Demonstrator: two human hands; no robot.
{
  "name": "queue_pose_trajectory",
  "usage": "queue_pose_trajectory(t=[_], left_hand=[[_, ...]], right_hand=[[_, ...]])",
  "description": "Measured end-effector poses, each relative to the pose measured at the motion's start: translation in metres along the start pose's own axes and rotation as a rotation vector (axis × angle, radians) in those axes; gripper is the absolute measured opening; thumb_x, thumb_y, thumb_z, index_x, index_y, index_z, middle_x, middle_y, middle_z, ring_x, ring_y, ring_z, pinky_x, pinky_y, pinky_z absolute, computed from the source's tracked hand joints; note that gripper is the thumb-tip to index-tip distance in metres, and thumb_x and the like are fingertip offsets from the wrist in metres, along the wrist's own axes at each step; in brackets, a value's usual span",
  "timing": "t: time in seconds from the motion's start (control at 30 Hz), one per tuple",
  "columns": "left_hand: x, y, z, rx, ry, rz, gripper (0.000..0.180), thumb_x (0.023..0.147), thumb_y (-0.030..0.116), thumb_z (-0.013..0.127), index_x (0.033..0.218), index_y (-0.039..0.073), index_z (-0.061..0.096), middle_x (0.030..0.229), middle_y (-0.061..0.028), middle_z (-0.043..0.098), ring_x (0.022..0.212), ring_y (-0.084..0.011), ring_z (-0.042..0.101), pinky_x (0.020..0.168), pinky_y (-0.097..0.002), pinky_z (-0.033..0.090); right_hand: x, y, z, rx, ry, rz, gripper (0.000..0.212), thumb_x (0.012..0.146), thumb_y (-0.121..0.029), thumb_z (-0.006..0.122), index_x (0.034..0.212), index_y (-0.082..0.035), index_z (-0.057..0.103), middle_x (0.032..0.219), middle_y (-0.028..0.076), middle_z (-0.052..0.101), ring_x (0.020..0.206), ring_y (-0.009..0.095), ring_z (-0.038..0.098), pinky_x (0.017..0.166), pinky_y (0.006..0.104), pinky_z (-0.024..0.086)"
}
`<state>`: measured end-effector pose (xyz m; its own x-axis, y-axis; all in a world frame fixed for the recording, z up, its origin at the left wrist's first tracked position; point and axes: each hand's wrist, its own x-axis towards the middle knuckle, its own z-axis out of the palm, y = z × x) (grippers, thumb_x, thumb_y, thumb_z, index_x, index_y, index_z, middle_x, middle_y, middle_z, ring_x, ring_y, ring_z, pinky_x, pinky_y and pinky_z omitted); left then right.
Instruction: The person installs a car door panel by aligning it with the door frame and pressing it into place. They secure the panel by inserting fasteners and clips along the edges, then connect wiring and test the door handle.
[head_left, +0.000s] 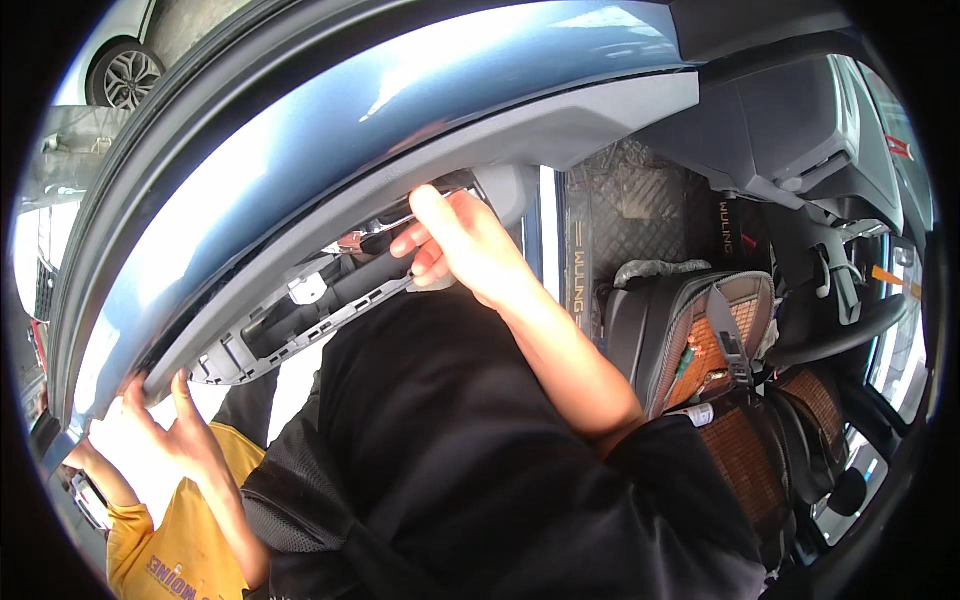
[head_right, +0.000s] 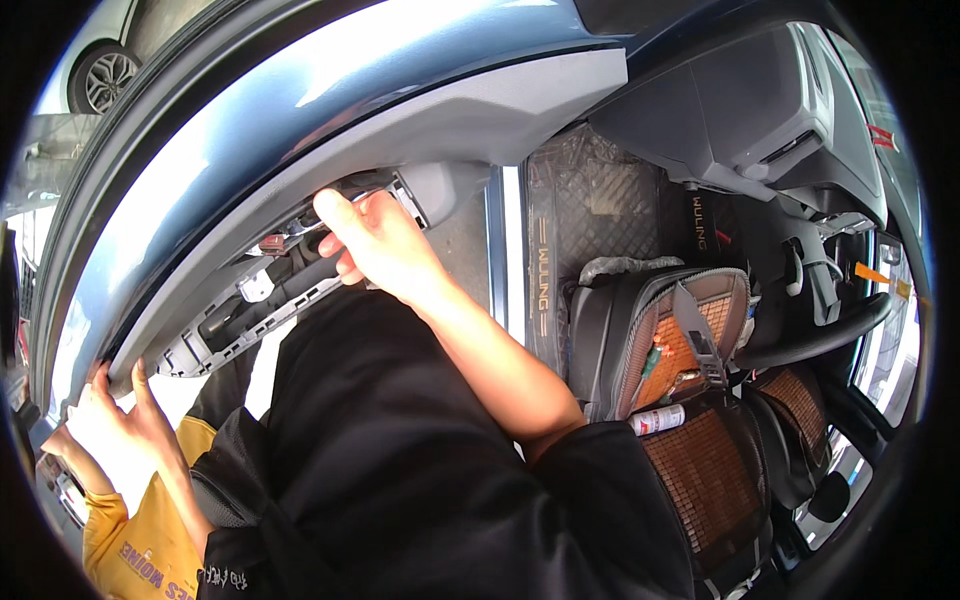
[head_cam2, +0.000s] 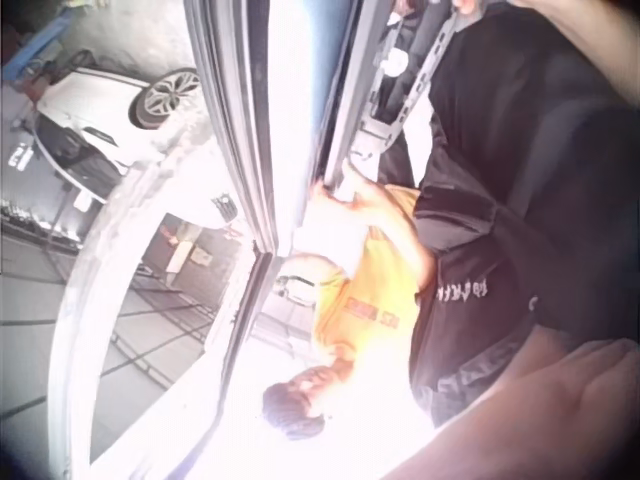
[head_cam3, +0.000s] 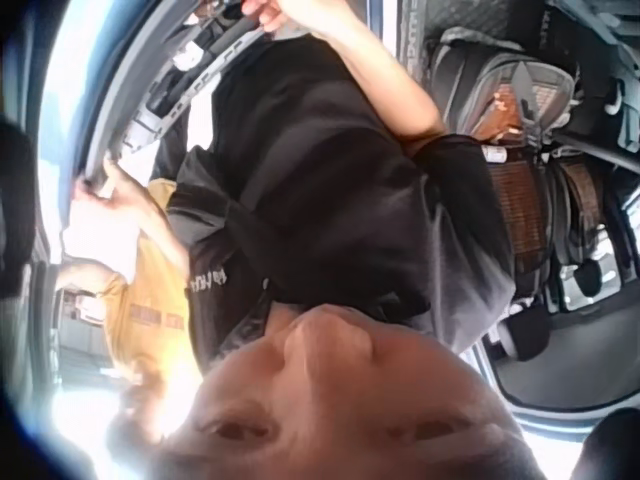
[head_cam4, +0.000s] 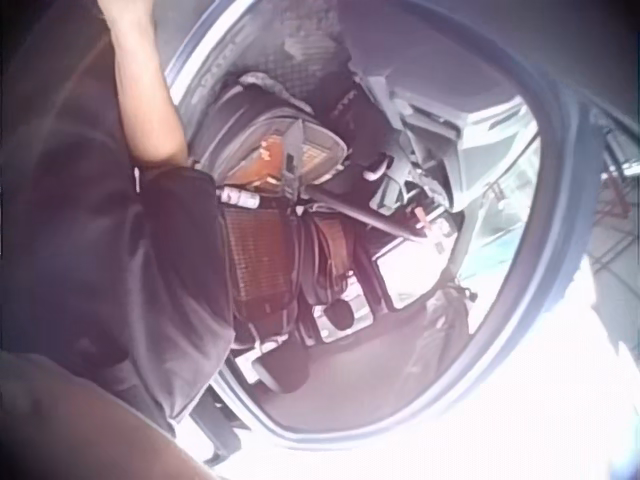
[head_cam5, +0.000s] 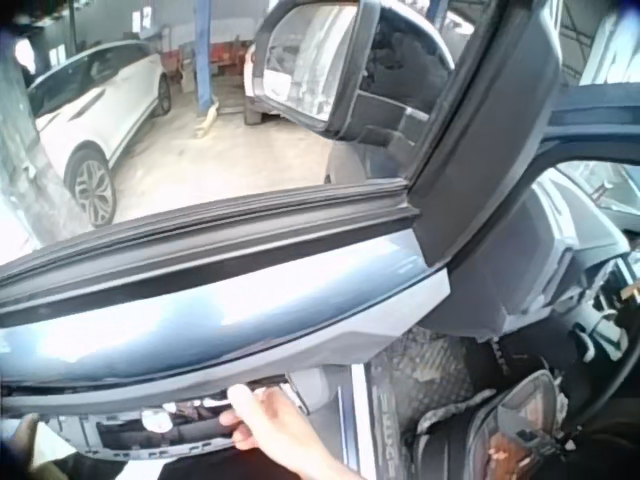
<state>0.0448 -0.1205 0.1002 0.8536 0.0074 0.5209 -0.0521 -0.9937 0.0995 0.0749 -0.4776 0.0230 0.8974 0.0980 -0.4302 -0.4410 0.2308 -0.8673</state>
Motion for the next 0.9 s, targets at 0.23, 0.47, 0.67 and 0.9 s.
queue_pose_trajectory(t=[0.23, 0.47, 0.67, 0.9], left_hand=[[0.03, 0.076, -0.012, -0.158, -0.256, 0.465, 0.05, 0.078, -0.002, 0.069, 0.126, 0.001, 0.055, 0.119, -0.0188, 0.059, 0.111, -0.0339, 0.056, 0.097, -0.042, 0.043], [0.058, 0.131, -0.01, -0.235, -0.256, 0.555, 0.034, 0.075, -0.01, 0.067, 0.109, -0.007, 0.062, 0.095, -0.0171, 0.063, 0.08, -0.0297, 0.064, 0.073, -0.0346, 0.051], [0.059, 0.133, -0.017, -0.265, -0.32, 0.483, 0.031, 0.077, -0.012, 0.063, 0.107, -0.007, 0.061, 0.097, -0.0184, 0.061, 0.082, -0.0323, 0.061, 0.076, -0.0358, 0.049], [0.059, 0.127, -0.01, -0.308, -0.245, 0.483, 0.032, 0.067, -0.011, 0.063, 0.099, -0.011, 0.063, 0.087, -0.0178, 0.06, 0.073, -0.0308, 0.059, 0.064, -0.036, 0.049]], right_hand=[[0.001, -0.007, 0.008, 0.151, -0.006, 0.012, 0.064, 0.093, -0.051, 0.049, 0.101, 0.013, 0.056, 0.081, 0.016, 0.064, 0.054, 0.015, 0.059, 0.051, 0.0297, 0.055], [0.002, -0.005, 0.011, 0.31, -0.081, 0.009, 0.051, 0.093, -0.04, 0.056, 0.113, 0.007, 0.048, 0.086, 0.016, 0.06, 0.053, 0.016, 0.059, 0.054, 0.0327, 0.058], [0.006, 0.002, 0.013, 0.441, -0.078, -0.022, 0.038, 0.093, -0.026, 0.06, 0.111, 0.003, 0.045, 0.088, 0.016, 0.062, 0.059, 0.016, 0.061, 0.058, 0.0357, 0.06], [0.004, 0.01, 0.013, 0.64, -0.17, -0.101, 0.028, 0.091, -0.02, 0.063, 0.104, 0.005, 0.058, 0.088, 0.015, 0.064, 0.071, 0.021, 0.065, 0.068, 0.0397, 0.061]])
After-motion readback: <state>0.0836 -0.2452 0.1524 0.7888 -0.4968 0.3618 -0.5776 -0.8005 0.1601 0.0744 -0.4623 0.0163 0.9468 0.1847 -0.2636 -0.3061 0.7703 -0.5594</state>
